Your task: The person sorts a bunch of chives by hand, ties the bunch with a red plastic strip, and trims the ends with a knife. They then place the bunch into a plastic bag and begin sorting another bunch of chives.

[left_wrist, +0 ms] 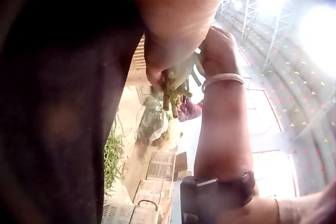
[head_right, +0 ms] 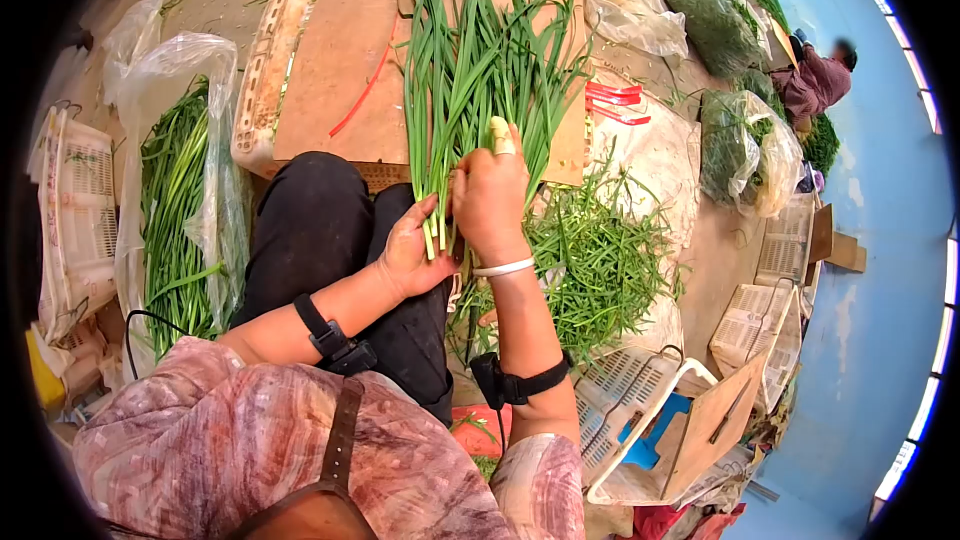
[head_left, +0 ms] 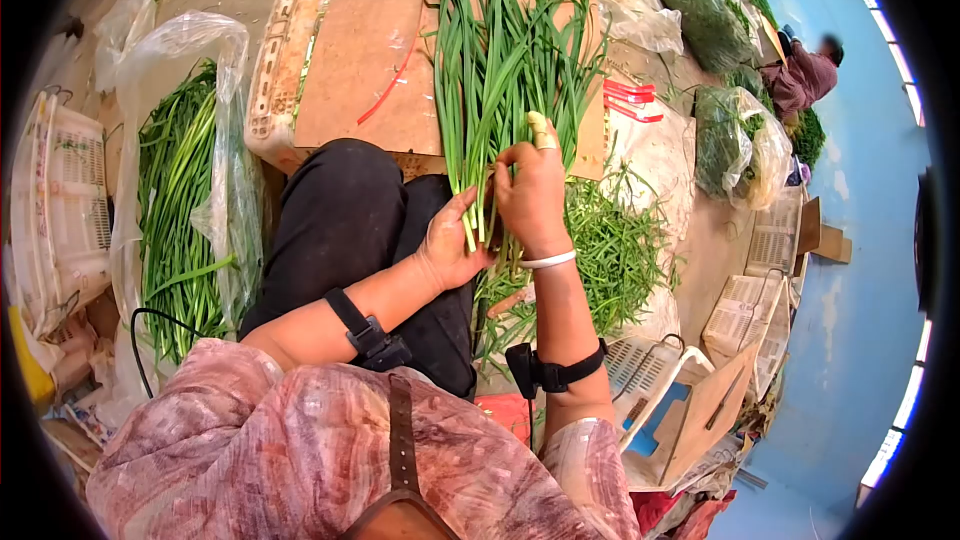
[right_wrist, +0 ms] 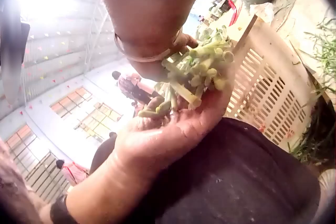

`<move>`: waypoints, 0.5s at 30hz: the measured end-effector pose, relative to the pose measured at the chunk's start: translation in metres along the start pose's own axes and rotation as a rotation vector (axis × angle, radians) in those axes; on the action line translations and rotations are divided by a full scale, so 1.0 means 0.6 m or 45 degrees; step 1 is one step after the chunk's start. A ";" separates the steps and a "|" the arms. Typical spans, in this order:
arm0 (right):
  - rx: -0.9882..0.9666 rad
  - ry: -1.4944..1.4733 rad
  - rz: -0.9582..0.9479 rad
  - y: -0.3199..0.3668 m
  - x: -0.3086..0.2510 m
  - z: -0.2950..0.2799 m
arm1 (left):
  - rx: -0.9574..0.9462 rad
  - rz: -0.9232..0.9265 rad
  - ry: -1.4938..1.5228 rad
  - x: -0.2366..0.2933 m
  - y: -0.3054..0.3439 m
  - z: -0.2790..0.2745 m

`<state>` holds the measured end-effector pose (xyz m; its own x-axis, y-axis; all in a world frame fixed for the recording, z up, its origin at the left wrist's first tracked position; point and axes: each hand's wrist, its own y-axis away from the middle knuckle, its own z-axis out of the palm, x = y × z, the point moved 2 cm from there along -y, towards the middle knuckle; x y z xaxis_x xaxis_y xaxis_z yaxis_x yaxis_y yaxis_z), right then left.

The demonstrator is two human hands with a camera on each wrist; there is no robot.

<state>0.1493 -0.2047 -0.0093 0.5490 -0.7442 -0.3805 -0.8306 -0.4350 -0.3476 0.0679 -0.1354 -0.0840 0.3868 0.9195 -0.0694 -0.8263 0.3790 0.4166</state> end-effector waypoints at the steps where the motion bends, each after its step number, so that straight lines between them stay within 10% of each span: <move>1: 0.020 -0.303 0.073 -0.004 0.008 -0.004 | -0.083 -0.018 -0.011 0.005 0.006 0.003; 7: -0.163 -1.023 0.797 -0.026 0.046 -0.040 | 0.074 0.051 -0.173 -0.001 0.012 0.030; 9: -0.092 -0.356 -0.044 -0.034 0.025 -0.061 | 0.037 0.060 -0.282 0.001 0.014 0.022; 15: -0.349 0.212 -0.115 -0.014 -0.003 -0.014 | -0.014 0.059 -0.273 0.000 0.004 -0.008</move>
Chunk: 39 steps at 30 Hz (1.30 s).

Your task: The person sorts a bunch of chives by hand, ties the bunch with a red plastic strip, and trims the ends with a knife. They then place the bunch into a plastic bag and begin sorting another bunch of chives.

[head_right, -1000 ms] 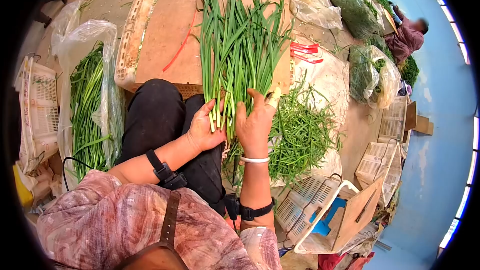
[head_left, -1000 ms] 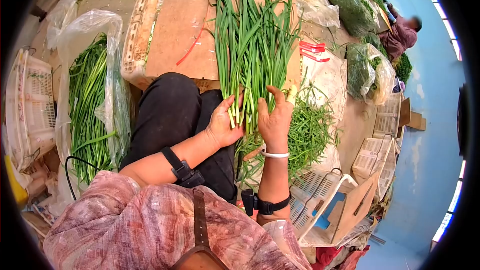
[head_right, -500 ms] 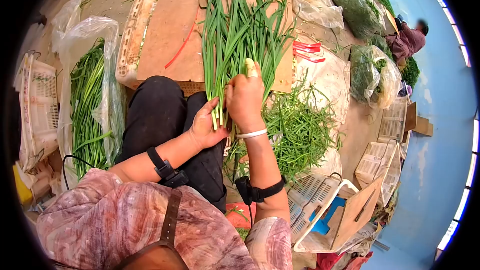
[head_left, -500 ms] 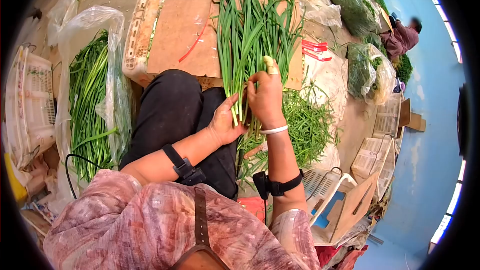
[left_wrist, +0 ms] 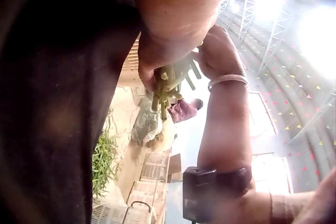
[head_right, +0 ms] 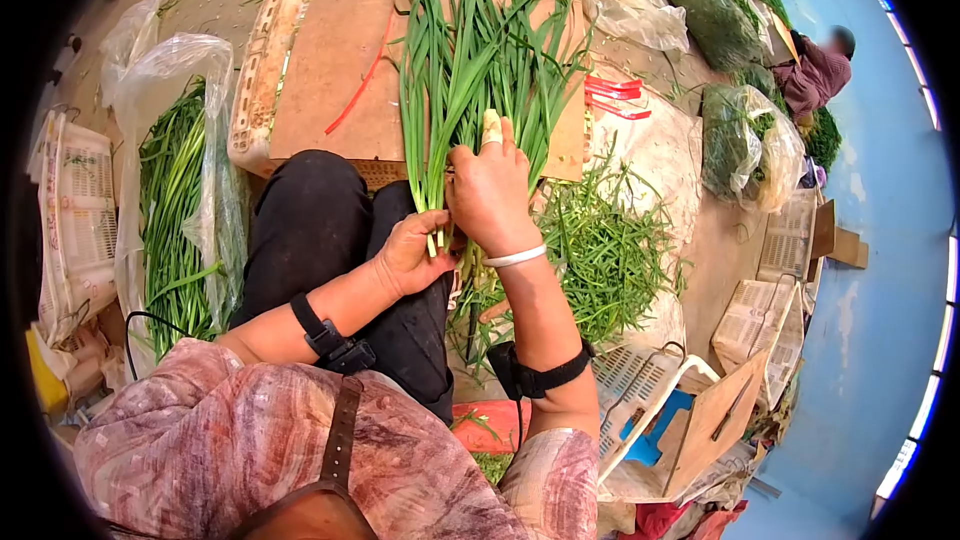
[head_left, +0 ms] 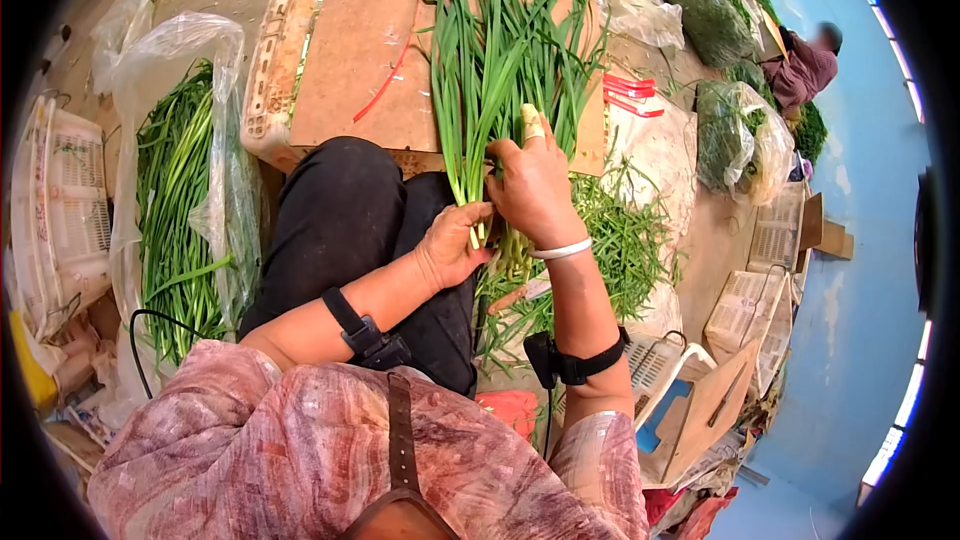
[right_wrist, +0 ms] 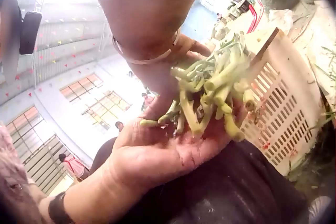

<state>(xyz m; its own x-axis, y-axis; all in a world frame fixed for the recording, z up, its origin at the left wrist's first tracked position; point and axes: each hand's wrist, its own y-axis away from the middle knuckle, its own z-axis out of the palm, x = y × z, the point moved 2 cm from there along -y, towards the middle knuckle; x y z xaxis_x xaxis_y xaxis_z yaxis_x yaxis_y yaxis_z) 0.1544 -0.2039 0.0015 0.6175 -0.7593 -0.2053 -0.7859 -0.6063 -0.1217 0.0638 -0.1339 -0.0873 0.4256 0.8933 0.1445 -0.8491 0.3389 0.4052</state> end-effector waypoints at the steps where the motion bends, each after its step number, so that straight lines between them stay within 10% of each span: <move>1: 0.027 0.020 0.000 -0.001 0.000 0.004 | 0.004 0.006 0.001 0.002 0.000 0.001; 20: 0.173 -1.418 0.638 -0.023 0.081 -0.100 | 0.027 -0.018 -0.006 0.012 0.007 0.017; 28: -0.019 -0.622 0.287 0.105 0.005 -0.048 | 0.198 0.074 -0.256 0.008 0.005 0.028; 39: 0.001 -0.047 0.466 0.120 -0.009 -0.031 | 0.203 0.102 -0.347 -0.004 -0.004 0.035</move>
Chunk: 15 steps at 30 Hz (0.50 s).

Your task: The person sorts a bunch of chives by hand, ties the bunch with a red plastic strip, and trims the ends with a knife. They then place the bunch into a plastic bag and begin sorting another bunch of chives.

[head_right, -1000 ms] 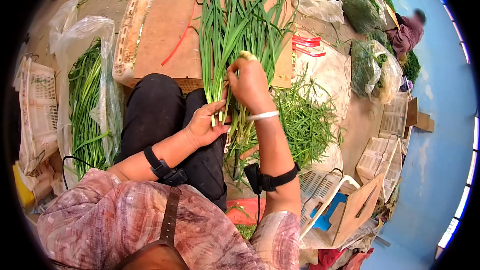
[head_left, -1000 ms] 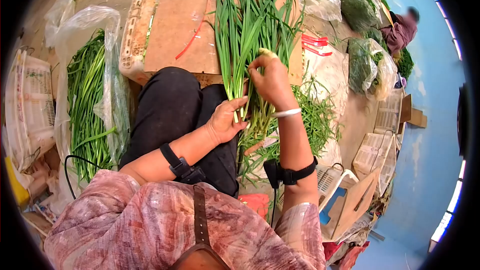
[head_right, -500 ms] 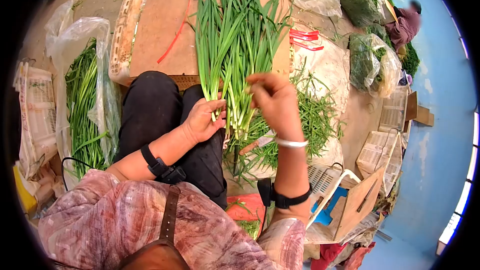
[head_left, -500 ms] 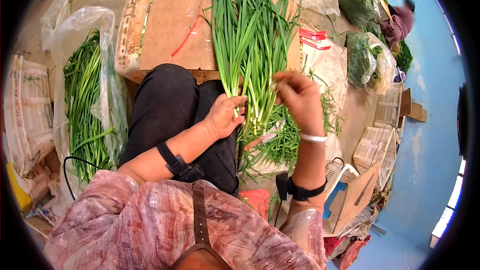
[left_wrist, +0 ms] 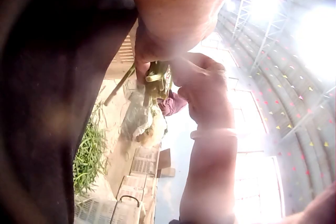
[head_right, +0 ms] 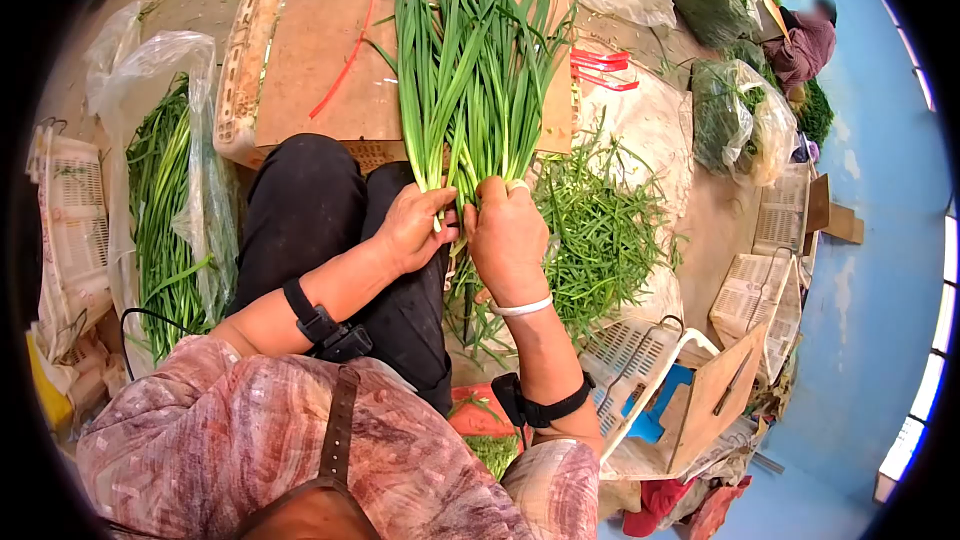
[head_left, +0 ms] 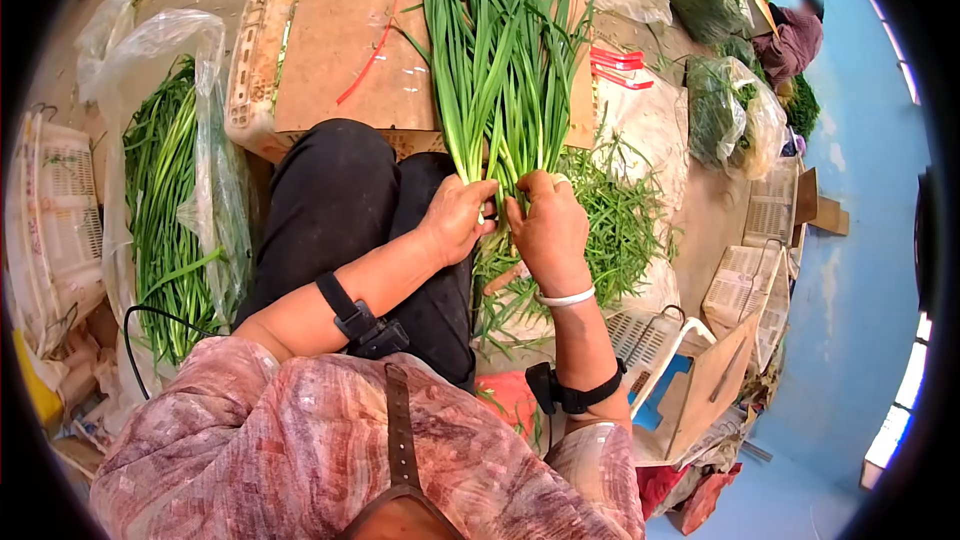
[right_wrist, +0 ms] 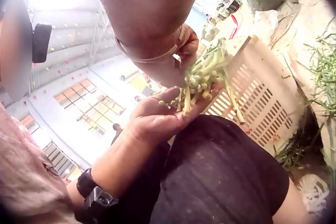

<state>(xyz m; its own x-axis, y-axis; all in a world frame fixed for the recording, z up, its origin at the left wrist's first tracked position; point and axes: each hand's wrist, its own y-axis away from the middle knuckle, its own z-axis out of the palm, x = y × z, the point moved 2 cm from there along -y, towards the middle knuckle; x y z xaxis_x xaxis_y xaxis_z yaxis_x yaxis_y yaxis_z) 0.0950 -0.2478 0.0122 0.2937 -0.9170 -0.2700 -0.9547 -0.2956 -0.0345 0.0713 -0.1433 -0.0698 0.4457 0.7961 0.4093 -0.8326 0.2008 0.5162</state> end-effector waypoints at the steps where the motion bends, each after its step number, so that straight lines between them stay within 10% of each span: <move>1: 0.015 -0.019 0.001 0.000 0.000 -0.001 | 0.014 0.002 0.004 -0.002 -0.002 0.001; 15: -0.003 0.121 0.038 -0.007 0.006 0.022 | 0.061 0.006 0.020 -0.001 0.000 0.012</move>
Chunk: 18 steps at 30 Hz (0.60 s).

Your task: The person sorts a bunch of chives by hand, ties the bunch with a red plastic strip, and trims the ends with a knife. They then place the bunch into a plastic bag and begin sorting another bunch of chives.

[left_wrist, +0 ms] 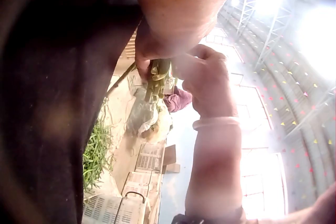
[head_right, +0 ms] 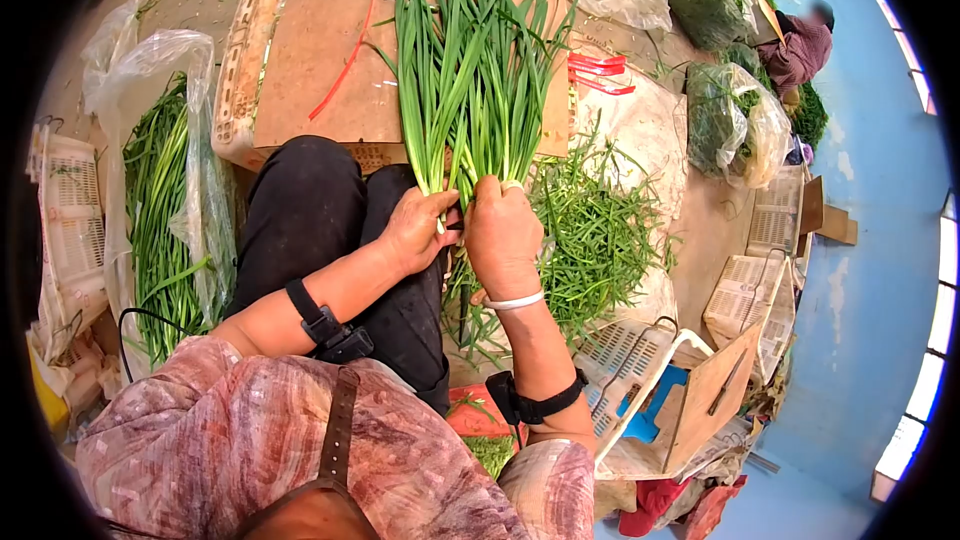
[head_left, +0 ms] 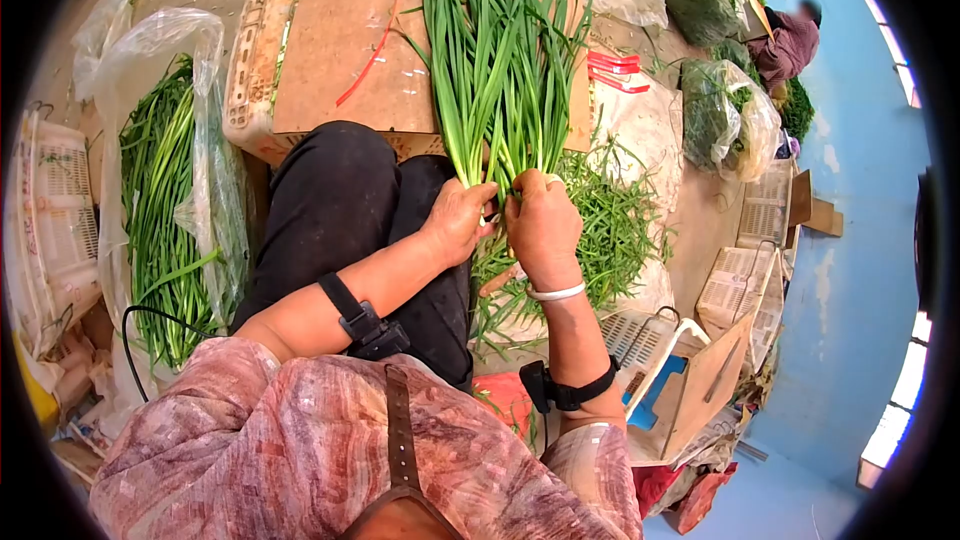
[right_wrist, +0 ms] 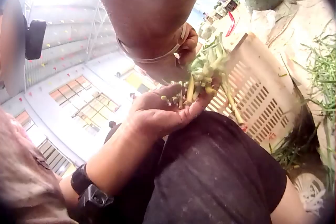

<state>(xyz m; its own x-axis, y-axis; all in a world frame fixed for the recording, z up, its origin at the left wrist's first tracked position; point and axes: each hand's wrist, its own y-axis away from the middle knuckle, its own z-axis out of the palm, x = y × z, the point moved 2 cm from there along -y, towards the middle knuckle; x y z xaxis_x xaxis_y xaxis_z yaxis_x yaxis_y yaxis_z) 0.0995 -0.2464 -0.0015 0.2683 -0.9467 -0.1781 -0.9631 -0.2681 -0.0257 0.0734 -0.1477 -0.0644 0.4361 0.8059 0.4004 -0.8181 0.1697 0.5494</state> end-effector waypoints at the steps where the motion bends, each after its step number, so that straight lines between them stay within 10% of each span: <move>1: 0.005 0.004 -0.002 -0.001 0.001 -0.001 | 0.020 0.008 -0.004 -0.001 -0.001 0.000; 18: -0.341 -0.647 0.091 -0.053 0.059 0.012 | 0.057 0.015 0.011 0.003 -0.002 0.000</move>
<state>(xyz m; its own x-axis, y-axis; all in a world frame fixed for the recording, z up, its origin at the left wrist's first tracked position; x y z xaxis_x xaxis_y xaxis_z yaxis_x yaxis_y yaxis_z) 0.1396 -0.2701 -0.0142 0.0938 -0.7774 -0.6220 -0.9211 -0.3048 0.2420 0.0751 -0.1463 -0.0640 0.4233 0.8127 0.4005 -0.8055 0.1351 0.5770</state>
